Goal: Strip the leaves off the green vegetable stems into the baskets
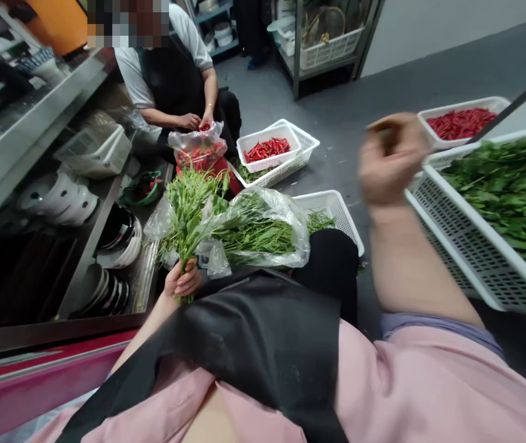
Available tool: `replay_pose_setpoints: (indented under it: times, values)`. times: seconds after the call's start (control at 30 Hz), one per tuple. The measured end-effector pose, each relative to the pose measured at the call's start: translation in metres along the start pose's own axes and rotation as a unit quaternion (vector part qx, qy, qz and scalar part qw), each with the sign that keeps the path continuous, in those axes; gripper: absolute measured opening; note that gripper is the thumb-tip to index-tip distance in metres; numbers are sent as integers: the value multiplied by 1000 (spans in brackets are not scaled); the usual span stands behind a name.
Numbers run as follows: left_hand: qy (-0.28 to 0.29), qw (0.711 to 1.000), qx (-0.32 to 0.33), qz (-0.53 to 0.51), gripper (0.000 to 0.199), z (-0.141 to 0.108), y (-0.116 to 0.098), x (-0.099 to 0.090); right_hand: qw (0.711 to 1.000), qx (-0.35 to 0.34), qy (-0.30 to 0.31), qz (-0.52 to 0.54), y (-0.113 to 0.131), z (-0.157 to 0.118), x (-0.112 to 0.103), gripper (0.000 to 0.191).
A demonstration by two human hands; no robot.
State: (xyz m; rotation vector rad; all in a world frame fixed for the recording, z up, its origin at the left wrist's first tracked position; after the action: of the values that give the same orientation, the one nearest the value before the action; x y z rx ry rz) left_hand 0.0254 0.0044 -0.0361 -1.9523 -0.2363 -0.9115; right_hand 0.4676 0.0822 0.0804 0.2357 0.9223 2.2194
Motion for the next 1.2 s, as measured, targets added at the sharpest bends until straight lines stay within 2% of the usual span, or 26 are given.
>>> replay_pose_setpoints:
  times: [0.03,0.1,0.2,0.27,0.37,0.43,0.47,0.5,0.57,0.67,0.77,0.8,0.83,0.9,1.0,1.07,1.13,1.2]
  values:
    - [-4,1000,-3,11,33,1,1,0,993,-83,80,-34,23,-14,24,11]
    - [-15,999,-12,42,35,2,1,0,944,-209,247,-54,64,-42,72,15]
    - [-18,995,-24,98,42,2,2,6,860,-295,408,-81,101,-65,121,23]
    - [-13,991,-28,128,47,0,2,10,808,-334,474,-103,112,-69,139,25]
    - [-12,988,-23,153,51,-1,3,14,737,-366,549,-147,111,-69,155,23]
    - [-9,987,-17,161,51,-1,3,14,710,-374,572,-169,104,-71,157,20]
    - [-6,986,-16,166,50,-1,3,14,709,-376,571,-173,101,-73,156,19]
    - [-4,985,-17,171,51,0,3,14,717,-375,562,-174,98,-75,154,18]
    - [-4,984,-20,179,52,3,3,12,754,-359,525,-164,94,-79,146,19]
    - [-7,984,-14,178,51,5,2,8,846,-288,428,-132,82,-82,128,20]
    - [-11,986,-3,169,48,4,-1,3,961,-125,237,-76,47,-69,101,17]
    - [-8,986,-3,167,48,3,-2,1,984,-55,165,-45,28,-64,92,17]
    - [-5,986,-4,167,48,2,-2,0,994,14,105,-10,8,-60,83,18]
    - [6,986,-13,169,49,0,-1,-4,990,124,35,62,-32,-51,72,18]
    - [19,985,-26,167,50,-1,2,-8,973,200,-29,108,-77,-29,55,16]
    - [23,986,-27,162,49,0,4,-8,957,250,-102,110,-99,-9,38,13]
    - [24,987,-28,154,46,0,6,-8,925,313,-175,128,-110,8,21,18]
    - [29,989,-29,145,45,0,6,-5,914,318,-207,146,-102,19,12,20]
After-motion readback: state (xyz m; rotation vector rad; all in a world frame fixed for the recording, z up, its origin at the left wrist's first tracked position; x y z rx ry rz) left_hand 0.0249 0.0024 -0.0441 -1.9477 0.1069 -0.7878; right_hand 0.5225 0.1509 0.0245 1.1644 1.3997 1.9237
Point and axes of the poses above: each hand's wrist, its own z-axis towards the middle knuckle, its own x-axis out of the palm, y = z × x, the point moved 5 cm from there along z, towards the middle knuckle
